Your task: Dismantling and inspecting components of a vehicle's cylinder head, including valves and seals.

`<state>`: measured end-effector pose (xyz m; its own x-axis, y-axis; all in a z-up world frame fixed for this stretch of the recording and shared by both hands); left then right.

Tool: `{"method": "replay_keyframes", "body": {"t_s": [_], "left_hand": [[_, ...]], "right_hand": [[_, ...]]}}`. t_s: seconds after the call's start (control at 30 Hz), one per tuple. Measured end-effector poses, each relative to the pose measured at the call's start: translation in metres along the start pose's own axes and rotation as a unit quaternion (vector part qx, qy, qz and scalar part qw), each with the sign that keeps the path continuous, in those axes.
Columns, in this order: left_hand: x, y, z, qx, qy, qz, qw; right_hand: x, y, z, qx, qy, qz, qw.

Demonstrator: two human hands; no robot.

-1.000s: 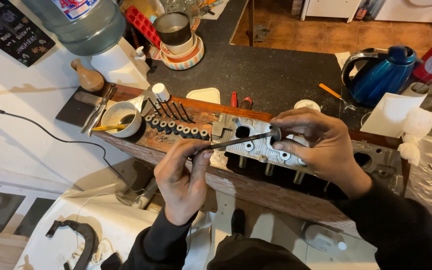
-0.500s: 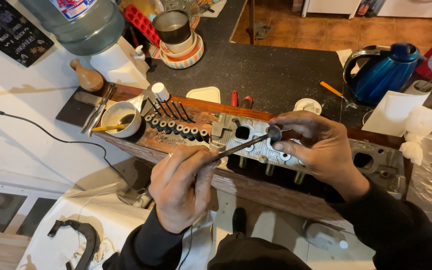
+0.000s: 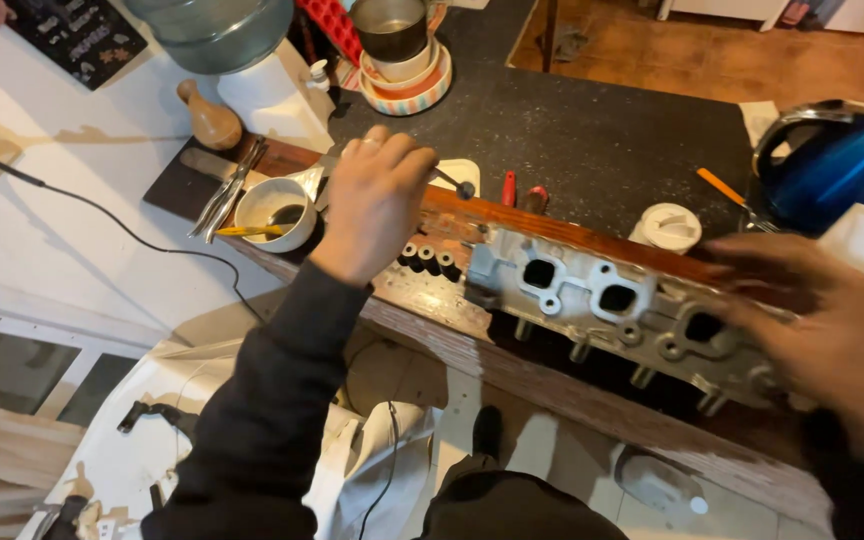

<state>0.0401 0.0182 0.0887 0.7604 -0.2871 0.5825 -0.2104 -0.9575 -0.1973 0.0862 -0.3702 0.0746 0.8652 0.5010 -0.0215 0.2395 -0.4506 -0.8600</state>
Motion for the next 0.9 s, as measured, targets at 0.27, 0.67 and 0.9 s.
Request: {"method": "replay_keyframes", "body": {"t_s": [0.27,0.67,0.9], "left_hand": [[-0.041,-0.064,0.148,-0.013,-0.107,-0.008,0.994],[-0.065,-0.082,0.195,-0.035,-0.153,-0.015,0.987],[-0.059,-0.082,0.192,-0.024,-0.186,-0.006,0.982]], "right_hand": [[0.020,0.207,-0.035,-0.058,0.025,0.019,0.998],[0.021,0.273,-0.036,-0.092,0.006,0.067,0.993],[0.015,0.263,-0.034,-0.110,0.009,0.077,0.991]]}}
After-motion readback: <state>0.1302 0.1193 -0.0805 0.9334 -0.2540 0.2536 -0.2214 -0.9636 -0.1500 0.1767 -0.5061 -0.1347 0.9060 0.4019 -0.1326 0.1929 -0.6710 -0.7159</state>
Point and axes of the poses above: each hand's wrist, its own x-axis towards the middle knuckle, its own z-axis out of the palm, y = z × x, the point moved 1 cm from there along x, towards the middle knuckle, and after that the axes turned 10 degrees about -y, right-handed, at the moved point
